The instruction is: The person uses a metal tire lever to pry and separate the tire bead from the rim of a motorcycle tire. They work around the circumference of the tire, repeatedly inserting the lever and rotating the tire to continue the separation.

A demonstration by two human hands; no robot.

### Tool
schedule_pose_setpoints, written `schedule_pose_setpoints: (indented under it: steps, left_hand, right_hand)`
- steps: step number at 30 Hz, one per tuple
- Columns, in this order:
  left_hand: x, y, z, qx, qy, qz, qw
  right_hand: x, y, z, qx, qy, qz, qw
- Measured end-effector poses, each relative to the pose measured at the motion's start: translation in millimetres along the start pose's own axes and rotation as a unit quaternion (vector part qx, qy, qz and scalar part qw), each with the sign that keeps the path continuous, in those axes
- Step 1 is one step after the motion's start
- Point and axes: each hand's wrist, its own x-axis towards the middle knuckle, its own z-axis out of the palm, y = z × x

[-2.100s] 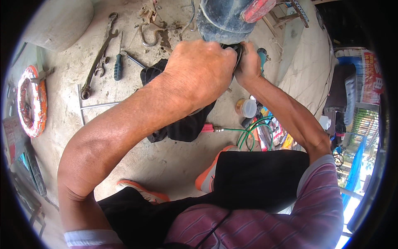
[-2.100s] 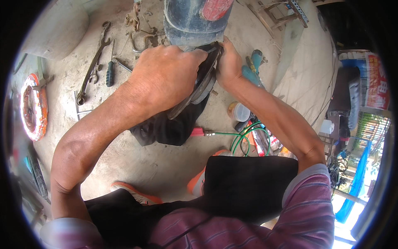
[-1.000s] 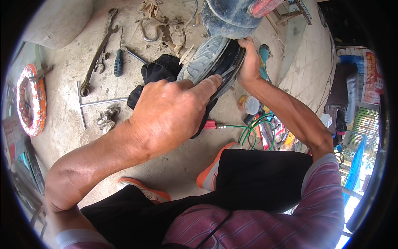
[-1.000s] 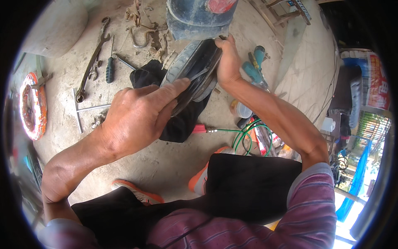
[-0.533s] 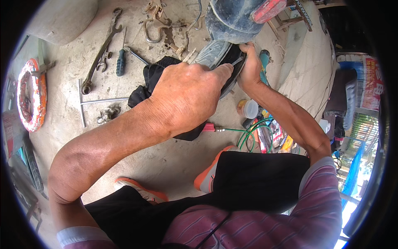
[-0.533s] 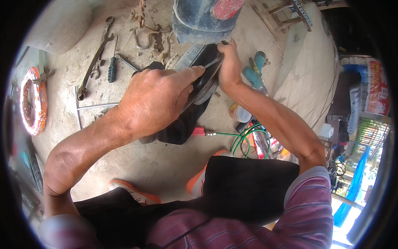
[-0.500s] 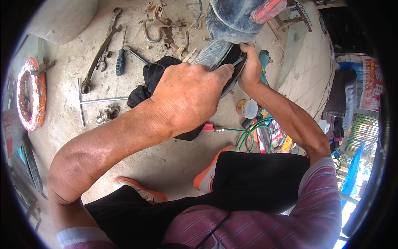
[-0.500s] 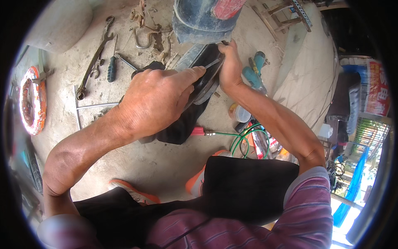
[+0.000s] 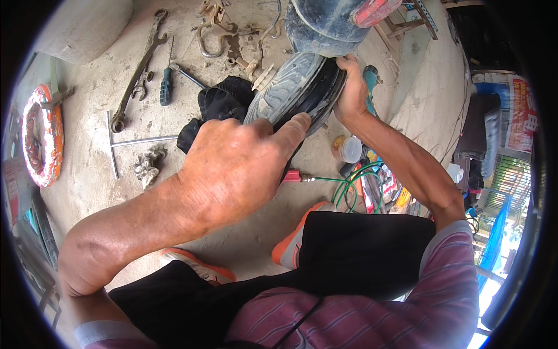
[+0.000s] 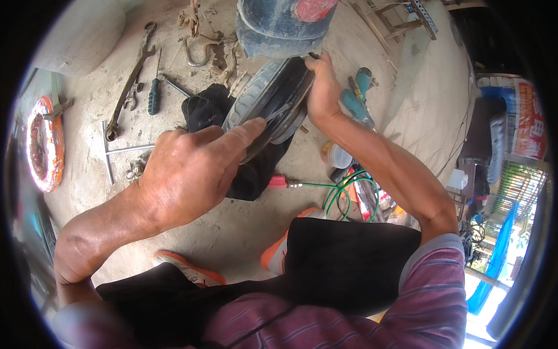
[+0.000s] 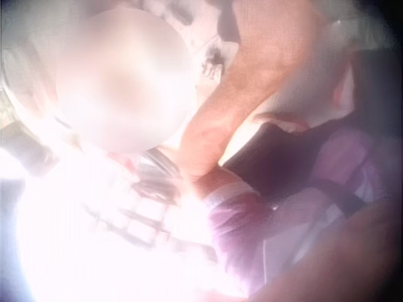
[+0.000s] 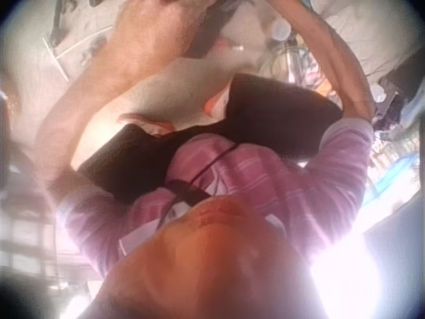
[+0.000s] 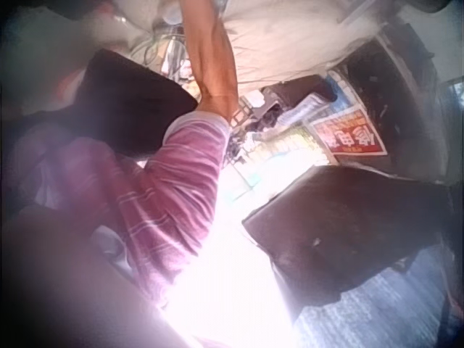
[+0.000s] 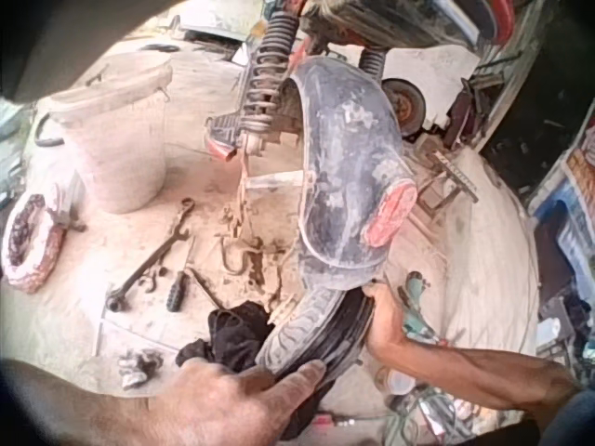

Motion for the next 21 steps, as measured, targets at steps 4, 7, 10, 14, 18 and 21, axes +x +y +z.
schedule_pose_setpoints:
  steps: [4,7,10,14,18,21]
  left_hand:
    - [23.6,-5.2,10.9,0.032,0.037,0.013,0.999]
    - [39.5,-6.3,12.8,0.08,0.05,0.02,0.995]
    - [3.4,7.9,2.7,0.114,0.026,0.052,0.992]
    - [3.5,7.8,2.5,0.139,0.038,0.051,0.988]
    - [28.1,-1.9,8.1,0.122,0.074,0.074,0.987]
    - [-5.9,13.8,-9.3,0.155,0.008,0.061,0.986]
  right_hand:
    - [11.3,11.3,-0.9,-0.013,0.037,-0.018,0.999]
    - [3.5,8.8,8.2,0.023,0.014,0.013,1.0]
    - [5.0,1.6,-8.6,-0.04,-0.037,-0.041,0.998]
    - [10.9,5.9,-5.6,-0.042,0.017,-0.004,0.999]
    - [-3.5,-10.5,22.8,0.036,0.0,0.025,0.999]
    - [4.0,-2.3,2.7,-0.011,-0.003,-0.004,1.0]
